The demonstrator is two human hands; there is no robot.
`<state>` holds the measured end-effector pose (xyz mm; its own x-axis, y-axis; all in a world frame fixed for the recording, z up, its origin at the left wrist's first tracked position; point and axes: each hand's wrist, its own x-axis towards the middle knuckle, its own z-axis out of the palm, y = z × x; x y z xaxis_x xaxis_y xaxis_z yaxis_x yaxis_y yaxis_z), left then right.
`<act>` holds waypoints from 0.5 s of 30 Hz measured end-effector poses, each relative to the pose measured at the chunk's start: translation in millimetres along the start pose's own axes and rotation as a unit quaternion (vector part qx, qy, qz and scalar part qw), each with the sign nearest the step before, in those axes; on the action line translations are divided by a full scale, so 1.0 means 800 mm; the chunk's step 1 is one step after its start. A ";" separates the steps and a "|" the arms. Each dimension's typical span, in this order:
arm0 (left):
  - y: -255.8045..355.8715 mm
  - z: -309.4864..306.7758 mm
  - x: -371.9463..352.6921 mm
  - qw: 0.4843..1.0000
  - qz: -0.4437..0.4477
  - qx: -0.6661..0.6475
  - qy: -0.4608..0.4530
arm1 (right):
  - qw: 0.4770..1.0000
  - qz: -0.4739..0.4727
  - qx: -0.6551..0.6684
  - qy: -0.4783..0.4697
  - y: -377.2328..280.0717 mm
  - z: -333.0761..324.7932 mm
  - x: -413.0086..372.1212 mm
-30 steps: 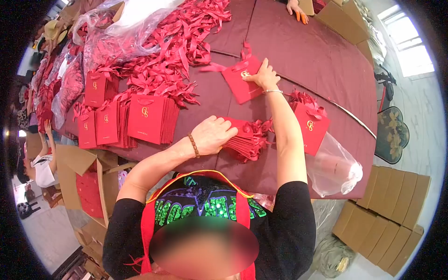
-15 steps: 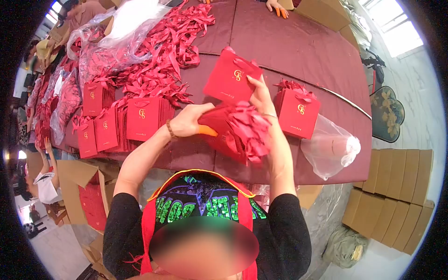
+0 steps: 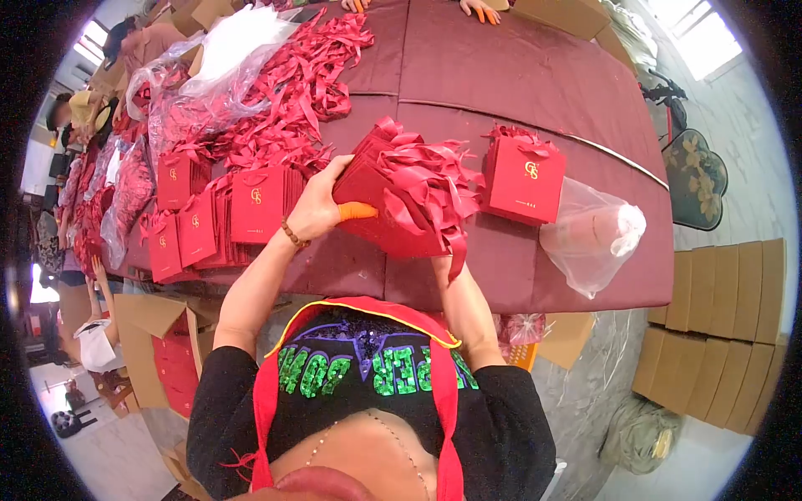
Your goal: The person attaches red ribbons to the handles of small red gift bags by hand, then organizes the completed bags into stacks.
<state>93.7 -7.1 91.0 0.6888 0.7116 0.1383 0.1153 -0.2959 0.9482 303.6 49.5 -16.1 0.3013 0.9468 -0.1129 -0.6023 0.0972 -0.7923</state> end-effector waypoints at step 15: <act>-0.004 -0.002 -0.004 0.990 -0.020 0.140 -0.010 | 0.994 -0.008 -0.110 0.008 0.056 -0.035 -0.069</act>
<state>90.0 -7.2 87.8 0.6938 0.7141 0.0930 0.3352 -0.4346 0.8359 280.5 -7.1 -61.8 0.3231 0.9403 -0.1071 -0.4212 0.0416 -0.9060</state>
